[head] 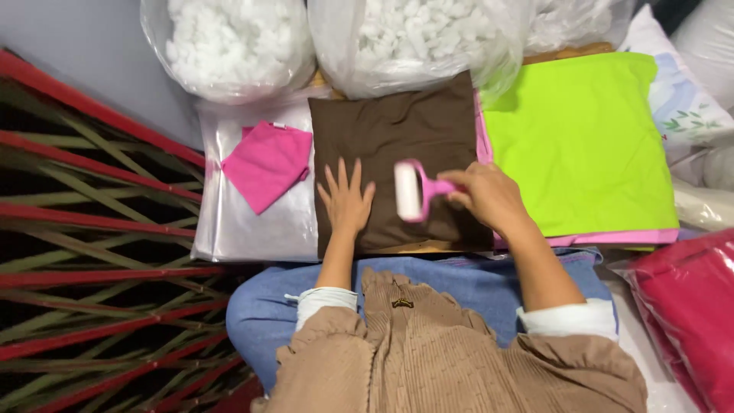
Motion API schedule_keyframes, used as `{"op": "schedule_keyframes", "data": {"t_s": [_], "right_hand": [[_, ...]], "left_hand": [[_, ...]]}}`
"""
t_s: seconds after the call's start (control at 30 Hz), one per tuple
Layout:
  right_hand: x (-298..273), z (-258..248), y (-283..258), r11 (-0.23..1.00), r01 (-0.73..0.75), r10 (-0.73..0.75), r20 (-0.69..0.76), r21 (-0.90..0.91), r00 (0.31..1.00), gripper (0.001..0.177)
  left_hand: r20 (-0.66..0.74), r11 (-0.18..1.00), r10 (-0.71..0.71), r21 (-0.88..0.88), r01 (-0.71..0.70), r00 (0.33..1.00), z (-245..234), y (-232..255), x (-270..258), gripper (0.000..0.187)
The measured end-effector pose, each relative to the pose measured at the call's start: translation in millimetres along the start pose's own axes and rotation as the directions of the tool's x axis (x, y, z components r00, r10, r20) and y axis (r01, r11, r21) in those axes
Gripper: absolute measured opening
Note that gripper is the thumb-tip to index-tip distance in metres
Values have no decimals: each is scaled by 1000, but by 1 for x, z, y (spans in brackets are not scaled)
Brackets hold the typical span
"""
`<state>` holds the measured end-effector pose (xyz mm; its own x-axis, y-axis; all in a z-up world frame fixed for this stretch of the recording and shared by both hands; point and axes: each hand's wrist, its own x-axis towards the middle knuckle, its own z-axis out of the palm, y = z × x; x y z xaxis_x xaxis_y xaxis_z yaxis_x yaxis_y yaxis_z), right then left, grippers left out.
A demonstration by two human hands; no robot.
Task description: Stuffing a pillowcase with fiberfill and cleaning the exterior with a lint roller
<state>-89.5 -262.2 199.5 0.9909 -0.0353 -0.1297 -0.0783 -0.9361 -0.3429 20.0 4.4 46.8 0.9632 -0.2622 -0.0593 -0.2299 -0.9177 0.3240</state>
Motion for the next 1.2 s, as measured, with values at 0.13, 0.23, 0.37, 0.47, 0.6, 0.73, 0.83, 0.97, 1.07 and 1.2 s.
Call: {"op": "schedule_keyframes", "data": {"t_s": [0.13, 0.23, 0.37, 0.47, 0.6, 0.73, 0.83, 0.97, 1.07, 1.2], "right_hand": [[-10, 1, 97, 963, -112, 125, 40, -244, 991, 37], [-34, -25, 108, 885, -225, 208, -86, -407, 974, 36], [-29, 3, 30, 1000, 17, -17, 53, 9, 998, 38], [-9, 46, 55, 992, 70, -52, 162, -108, 985, 40], [-18, 24, 165, 929, -127, 147, 30, -348, 989, 34], [-35, -36, 79, 984, -144, 149, 49, -101, 988, 34], [-1, -6, 26, 991, 120, -115, -85, 62, 990, 38], [47, 21, 104, 976, 76, -83, -25, -203, 996, 35], [37, -38, 121, 973, -112, 109, -28, -200, 994, 35], [53, -69, 43, 995, 58, -62, -44, -80, 997, 41]], "left_hand": [[103, 993, -4, 118, -8, 995, 9, -22, -10, 71], [-33, 999, 1, 36, 0, 999, -19, -5, -18, 71], [-71, 999, 36, 8, -36, 997, 0, 16, -24, 71], [-4, 996, 43, 84, -43, 999, 29, 0, -28, 71], [-55, 994, 67, 85, -63, 996, 39, -13, -21, 75], [-246, 1000, -18, -13, 15, 969, 19, 4, -8, 72], [-348, 998, 31, 63, -10, 937, 27, 11, 14, 73], [-270, 985, -40, 149, 83, 962, 44, -26, 23, 67], [-310, 978, -129, 115, 172, 942, 44, -38, 27, 69], [-455, 998, 57, 46, -40, 889, -3, 25, 57, 63]]}}
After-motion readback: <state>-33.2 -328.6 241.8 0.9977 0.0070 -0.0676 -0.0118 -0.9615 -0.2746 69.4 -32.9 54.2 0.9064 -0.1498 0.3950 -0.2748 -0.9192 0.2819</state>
